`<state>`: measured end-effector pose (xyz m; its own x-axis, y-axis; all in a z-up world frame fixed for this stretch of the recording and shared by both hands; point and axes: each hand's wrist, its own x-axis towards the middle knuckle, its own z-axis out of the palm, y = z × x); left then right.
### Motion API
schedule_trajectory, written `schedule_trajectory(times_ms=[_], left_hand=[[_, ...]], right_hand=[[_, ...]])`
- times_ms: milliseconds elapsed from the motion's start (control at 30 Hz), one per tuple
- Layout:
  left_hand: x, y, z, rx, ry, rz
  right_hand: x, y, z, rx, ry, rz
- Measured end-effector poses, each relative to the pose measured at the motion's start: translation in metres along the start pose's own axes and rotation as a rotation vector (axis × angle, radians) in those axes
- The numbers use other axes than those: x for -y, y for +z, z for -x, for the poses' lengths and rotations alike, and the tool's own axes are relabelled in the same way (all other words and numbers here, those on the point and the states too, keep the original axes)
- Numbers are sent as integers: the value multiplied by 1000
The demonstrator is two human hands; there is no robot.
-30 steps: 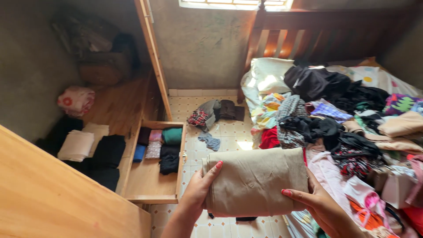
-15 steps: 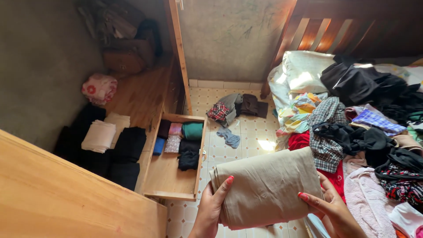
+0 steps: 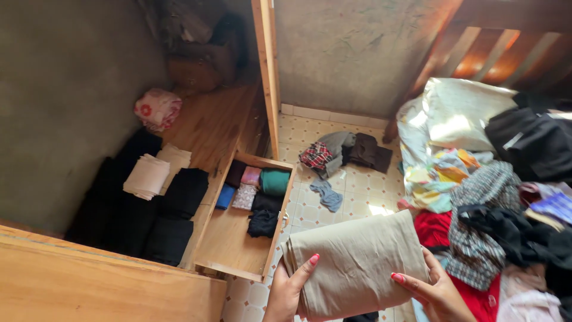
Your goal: The person folds clothes on a bed by hand and places them inside a wooden wardrobe.
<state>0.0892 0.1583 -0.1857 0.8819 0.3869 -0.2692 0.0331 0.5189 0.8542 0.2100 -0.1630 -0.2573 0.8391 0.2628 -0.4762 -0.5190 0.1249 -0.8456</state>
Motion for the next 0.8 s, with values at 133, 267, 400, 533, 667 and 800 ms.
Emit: schedule_trajectory(times_ms=[133, 267, 400, 533, 667, 800], left_hand=[[42, -5, -33, -167, 46, -27], [91, -30, -68, -372, 50, 177], [112, -74, -113, -411, 162, 292], [67, -122, -165, -331, 101, 194], [13, -140, -216, -435, 66, 288], [-15, -181, -292, -404, 75, 284]], right_hand=[[6, -2, -61, -59, -16, 12], [7, 16, -112, 42, -28, -72], [-17, 53, -192, 118, 215, -341], [-20, 125, -243, 225, 197, -412], [17, 214, -269, 247, 102, -386], [37, 310, -306, 340, 45, -375]])
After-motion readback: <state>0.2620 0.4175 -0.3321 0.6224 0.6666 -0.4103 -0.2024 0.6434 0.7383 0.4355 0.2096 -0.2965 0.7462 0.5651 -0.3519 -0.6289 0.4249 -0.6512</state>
